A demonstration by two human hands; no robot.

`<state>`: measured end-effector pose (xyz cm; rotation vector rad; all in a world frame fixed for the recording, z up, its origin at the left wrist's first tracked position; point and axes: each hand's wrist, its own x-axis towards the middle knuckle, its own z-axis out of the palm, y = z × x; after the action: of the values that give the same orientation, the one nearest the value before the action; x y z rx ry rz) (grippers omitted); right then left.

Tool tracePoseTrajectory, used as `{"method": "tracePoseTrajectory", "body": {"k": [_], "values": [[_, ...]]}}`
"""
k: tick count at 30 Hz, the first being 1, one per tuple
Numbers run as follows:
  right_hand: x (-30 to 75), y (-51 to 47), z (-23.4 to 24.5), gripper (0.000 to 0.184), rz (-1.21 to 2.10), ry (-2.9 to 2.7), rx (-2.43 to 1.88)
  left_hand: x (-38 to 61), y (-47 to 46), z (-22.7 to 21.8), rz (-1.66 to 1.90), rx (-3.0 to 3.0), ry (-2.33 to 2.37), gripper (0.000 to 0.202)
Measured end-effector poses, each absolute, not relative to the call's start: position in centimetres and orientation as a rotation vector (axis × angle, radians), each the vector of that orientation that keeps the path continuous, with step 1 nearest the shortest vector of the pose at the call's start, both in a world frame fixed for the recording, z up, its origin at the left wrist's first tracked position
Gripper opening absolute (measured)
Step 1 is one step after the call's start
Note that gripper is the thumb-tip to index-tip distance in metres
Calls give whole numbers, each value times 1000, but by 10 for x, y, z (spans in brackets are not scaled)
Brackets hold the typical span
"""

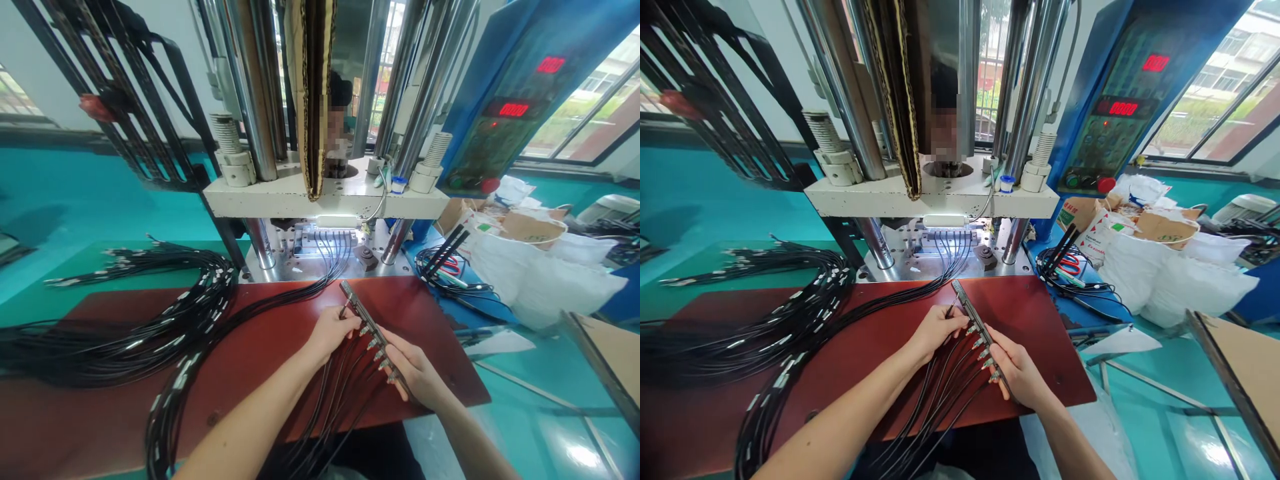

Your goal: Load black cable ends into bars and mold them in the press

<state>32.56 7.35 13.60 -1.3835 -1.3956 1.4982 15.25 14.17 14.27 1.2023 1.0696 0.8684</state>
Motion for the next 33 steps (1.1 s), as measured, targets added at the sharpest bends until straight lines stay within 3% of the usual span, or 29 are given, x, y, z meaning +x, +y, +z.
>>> {"method": "tracePoseTrajectory", "body": {"k": [7, 22, 33], "values": [[326, 74, 132, 59, 1485, -1254, -1388, 143, 143, 144, 983, 1117, 1133, 36], [328, 73, 131, 58, 1513, -1320, -1385, 142, 140, 144, 591, 1105, 1070, 40], [322, 75, 132, 54, 1482, -1398, -1415, 150, 142, 132, 823, 1326, 1044, 35]]}}
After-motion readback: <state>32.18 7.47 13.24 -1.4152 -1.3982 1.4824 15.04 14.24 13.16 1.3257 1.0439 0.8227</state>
